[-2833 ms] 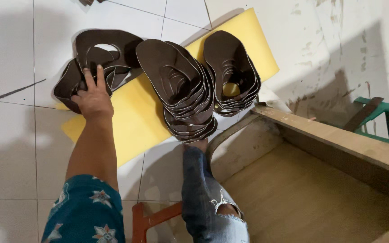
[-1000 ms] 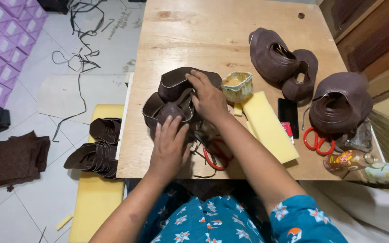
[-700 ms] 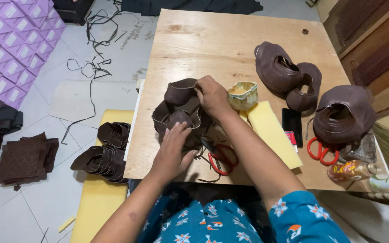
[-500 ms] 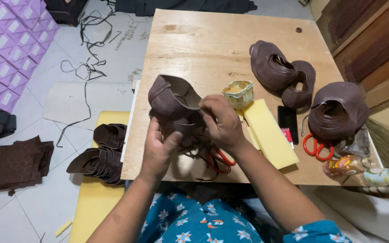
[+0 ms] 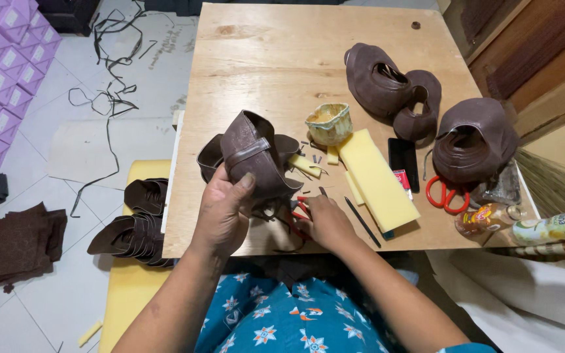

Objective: The person uses red-handled scissors to trim excess material from brown shoe upper parts. They pick up each part, cut along the edges, and place the finished pieces into a stack on the table.

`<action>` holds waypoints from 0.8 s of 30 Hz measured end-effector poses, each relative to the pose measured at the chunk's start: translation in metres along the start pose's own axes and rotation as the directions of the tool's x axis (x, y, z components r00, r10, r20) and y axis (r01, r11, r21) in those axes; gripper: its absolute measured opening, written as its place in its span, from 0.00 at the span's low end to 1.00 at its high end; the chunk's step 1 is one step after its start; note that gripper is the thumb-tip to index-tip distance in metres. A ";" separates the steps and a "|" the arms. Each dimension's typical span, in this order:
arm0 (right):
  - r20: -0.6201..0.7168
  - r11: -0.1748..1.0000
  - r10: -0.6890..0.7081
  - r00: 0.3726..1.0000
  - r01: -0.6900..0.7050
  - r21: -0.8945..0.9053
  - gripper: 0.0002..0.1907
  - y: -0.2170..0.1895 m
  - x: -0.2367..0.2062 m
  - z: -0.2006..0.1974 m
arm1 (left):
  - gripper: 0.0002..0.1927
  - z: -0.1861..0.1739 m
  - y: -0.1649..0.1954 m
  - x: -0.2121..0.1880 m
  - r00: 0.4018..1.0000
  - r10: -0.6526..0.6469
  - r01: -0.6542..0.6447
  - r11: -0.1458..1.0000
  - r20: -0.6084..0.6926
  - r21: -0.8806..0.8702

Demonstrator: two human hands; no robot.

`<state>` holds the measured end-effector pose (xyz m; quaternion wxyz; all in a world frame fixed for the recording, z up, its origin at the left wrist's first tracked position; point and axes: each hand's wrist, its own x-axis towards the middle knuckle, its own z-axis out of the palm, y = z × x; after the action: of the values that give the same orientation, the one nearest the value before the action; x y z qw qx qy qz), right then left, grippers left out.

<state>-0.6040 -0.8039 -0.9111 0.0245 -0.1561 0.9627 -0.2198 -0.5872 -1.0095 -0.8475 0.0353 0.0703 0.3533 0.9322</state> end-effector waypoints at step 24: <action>0.211 0.060 -0.023 0.977 -0.210 0.976 0.21 0.063 -0.052 0.002 | 0.23 -0.012 -0.033 0.023 0.999 -0.044 0.040 0.984 0.016 0.171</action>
<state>-0.5724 -0.7342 -0.9411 0.2205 -0.0527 0.5540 -0.8011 -0.6112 -0.9901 -0.8761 0.0522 0.0748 0.4331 0.8967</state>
